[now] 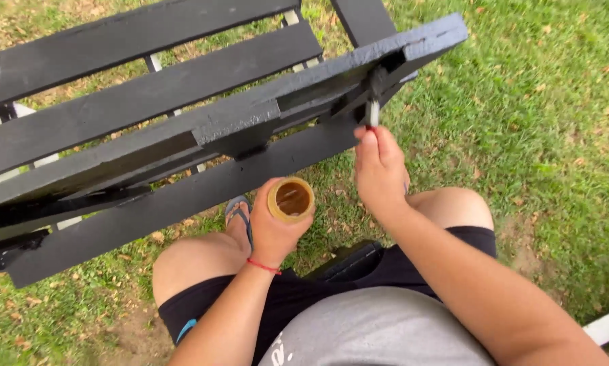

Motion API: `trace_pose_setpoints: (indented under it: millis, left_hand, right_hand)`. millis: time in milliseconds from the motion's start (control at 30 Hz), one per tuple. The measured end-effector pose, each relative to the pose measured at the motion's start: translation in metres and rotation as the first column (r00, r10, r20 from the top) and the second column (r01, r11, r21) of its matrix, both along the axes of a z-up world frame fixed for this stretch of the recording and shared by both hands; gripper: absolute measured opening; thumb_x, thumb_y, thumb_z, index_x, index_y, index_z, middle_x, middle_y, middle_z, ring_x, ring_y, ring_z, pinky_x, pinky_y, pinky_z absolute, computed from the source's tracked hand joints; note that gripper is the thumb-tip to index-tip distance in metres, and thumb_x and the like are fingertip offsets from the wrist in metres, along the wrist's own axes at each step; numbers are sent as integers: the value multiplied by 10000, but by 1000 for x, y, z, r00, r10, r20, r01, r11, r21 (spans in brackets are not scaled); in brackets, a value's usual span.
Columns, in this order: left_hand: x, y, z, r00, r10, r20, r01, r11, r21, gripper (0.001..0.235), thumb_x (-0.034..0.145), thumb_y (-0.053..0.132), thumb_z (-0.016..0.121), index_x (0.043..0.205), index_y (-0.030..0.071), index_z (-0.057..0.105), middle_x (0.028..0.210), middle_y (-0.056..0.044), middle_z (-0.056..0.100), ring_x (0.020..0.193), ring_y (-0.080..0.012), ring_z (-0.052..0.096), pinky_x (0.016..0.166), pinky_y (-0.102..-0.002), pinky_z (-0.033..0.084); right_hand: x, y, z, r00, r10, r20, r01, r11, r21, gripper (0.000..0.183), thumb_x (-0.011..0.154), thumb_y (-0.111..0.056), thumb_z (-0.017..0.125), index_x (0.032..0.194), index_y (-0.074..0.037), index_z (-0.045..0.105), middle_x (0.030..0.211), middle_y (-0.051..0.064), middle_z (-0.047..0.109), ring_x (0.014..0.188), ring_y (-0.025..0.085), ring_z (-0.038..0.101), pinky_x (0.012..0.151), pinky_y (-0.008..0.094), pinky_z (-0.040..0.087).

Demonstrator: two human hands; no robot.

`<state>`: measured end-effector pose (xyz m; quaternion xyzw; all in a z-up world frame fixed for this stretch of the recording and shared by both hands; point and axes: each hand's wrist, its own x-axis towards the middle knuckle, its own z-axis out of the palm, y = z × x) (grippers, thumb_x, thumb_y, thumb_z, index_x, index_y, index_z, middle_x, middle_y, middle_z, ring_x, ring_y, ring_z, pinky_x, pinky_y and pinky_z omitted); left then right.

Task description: Applying a liquid finish to a wooden structure using a paintbrush and a small container.

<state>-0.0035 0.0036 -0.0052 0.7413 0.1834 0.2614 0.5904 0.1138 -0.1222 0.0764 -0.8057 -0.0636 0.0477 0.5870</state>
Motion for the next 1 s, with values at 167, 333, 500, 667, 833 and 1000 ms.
trace_pose_setpoints:
  millis: [167,333,500,667,833,1000]
  left_hand:
    - [1,1,0,1000,-21,8,21,999,-33,628,589,93,870,1159,29,614,1041,-192,657,1022,-396,674,858,-524,564]
    - [0,1,-4,1000,-2,21,3,1000,-20,609,590,83,864,1146,26,623,1017,-194,663,1006,-397,680,849,-520,562]
    - [-6,2,0,1000,20,13,-20,1000,12,651,578,86,874,1168,15,607,1031,-206,655,1009,-405,676,858,-534,552]
    - [-4,1,-6,999,31,-7,-31,999,30,676,546,83,890,1163,21,622,1033,-188,666,999,-371,686,870,-503,554]
    - [-9,2,-5,999,42,-13,-42,999,8,679,553,58,877,1178,24,614,1031,-189,678,1002,-367,690,866,-494,556]
    - [-10,4,2,999,54,-9,-53,998,43,678,573,63,884,1185,-5,598,1022,-223,680,990,-404,690,836,-538,569]
  right_hand:
    - [-2,38,-12,982,87,169,-79,995,-55,215,1023,-103,503,1056,-64,711,681,55,605,606,105,472,558,258,411]
    - [-2,41,-15,954,299,0,-292,930,-224,256,1014,-205,560,1147,-56,720,942,184,739,902,292,722,783,392,565]
    - [18,17,-2,885,419,-204,-465,762,-451,258,977,-216,559,1101,-103,756,898,127,743,890,303,726,808,438,559]
    - [31,9,-12,955,265,-137,-275,959,-66,216,1007,-170,538,1051,-106,739,694,39,583,618,129,547,575,286,458]
    - [22,7,-29,973,36,-229,36,953,302,225,1037,-130,458,1008,-61,670,587,7,452,393,66,433,329,194,378]
    - [14,4,-73,967,40,252,-108,959,262,143,1080,-108,389,1052,-45,515,611,22,495,509,119,540,492,212,445]
